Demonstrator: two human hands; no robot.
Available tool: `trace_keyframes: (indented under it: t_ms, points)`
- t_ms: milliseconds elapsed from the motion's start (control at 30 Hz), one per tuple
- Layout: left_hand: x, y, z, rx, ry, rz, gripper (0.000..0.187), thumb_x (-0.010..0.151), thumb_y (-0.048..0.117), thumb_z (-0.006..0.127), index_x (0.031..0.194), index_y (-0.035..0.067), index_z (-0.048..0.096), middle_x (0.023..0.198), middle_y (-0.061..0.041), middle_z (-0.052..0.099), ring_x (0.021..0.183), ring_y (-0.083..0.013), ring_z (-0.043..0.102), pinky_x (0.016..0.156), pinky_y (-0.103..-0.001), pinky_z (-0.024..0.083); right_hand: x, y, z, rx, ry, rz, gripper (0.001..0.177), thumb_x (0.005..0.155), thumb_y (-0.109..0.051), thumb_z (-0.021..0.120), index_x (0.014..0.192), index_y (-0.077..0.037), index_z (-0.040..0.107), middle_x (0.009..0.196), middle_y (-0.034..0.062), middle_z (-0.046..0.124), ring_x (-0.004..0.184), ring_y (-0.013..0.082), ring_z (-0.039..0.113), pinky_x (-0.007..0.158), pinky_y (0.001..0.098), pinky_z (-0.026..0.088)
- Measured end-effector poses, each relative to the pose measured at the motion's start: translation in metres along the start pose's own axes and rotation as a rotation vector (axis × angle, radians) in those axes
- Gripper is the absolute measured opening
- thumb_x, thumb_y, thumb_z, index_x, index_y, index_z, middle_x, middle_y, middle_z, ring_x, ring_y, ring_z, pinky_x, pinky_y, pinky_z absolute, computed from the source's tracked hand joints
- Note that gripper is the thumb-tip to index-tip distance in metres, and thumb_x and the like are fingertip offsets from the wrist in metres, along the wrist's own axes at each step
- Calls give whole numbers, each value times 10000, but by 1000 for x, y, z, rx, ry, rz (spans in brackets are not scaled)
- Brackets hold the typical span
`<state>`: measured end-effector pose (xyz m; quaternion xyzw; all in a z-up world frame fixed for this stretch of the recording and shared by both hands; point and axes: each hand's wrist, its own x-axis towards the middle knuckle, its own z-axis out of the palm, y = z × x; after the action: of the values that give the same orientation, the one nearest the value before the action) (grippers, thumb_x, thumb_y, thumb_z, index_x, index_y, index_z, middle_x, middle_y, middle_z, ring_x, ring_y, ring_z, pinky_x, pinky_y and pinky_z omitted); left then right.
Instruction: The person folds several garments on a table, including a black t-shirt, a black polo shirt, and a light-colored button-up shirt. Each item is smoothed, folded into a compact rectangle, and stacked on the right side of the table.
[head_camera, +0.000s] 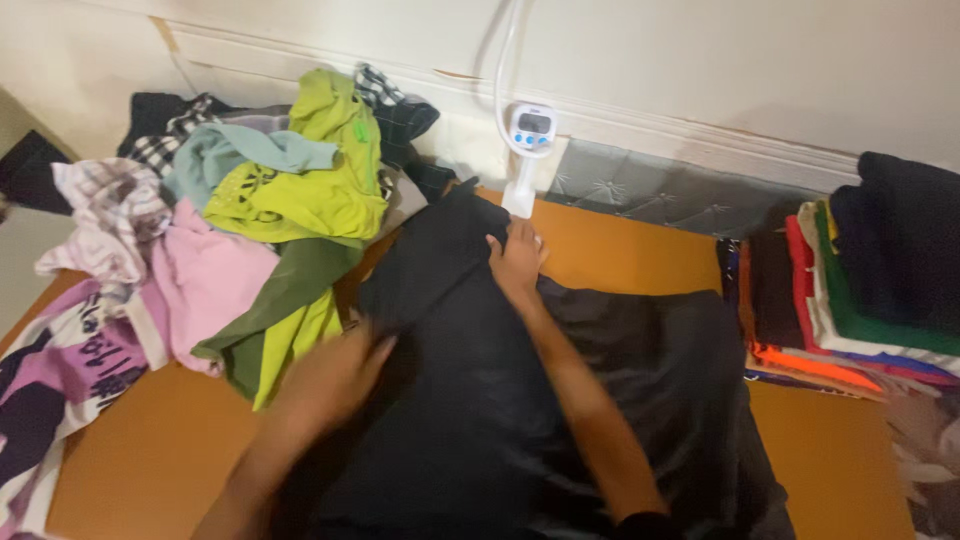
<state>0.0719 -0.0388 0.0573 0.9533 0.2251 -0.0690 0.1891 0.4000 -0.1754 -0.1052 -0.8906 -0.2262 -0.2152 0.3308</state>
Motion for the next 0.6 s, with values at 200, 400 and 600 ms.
trace_keyframes:
  t_ms: [200,400,600]
  points:
    - [240,67,37,-336,565,306,450,946,299,674,1224,-41,576,1168,-311,600,1047,-488,591,858,-544,489,-10,6,-11,284,119,63,284,890,-199,722,1133,-59,679,996,103,738,971,334,708,890,475,508]
    - [289,60,66,-232,496,162,278,1007,337,638,1123,84,647,1052,-201,713,1030,-413,693,893,-537,545,23,-30,-33,74,-57,291,281,781,-290,855,856,-73,693,873,131,689,862,365,668,769,519,477]
    - [287,53,40,-134,775,153,273,1082,243,592,1091,-29,564,1084,-262,644,808,-457,668,687,-530,559,26,-26,-12,215,272,172,163,880,-238,757,912,-93,689,911,127,665,872,361,650,776,488,497]
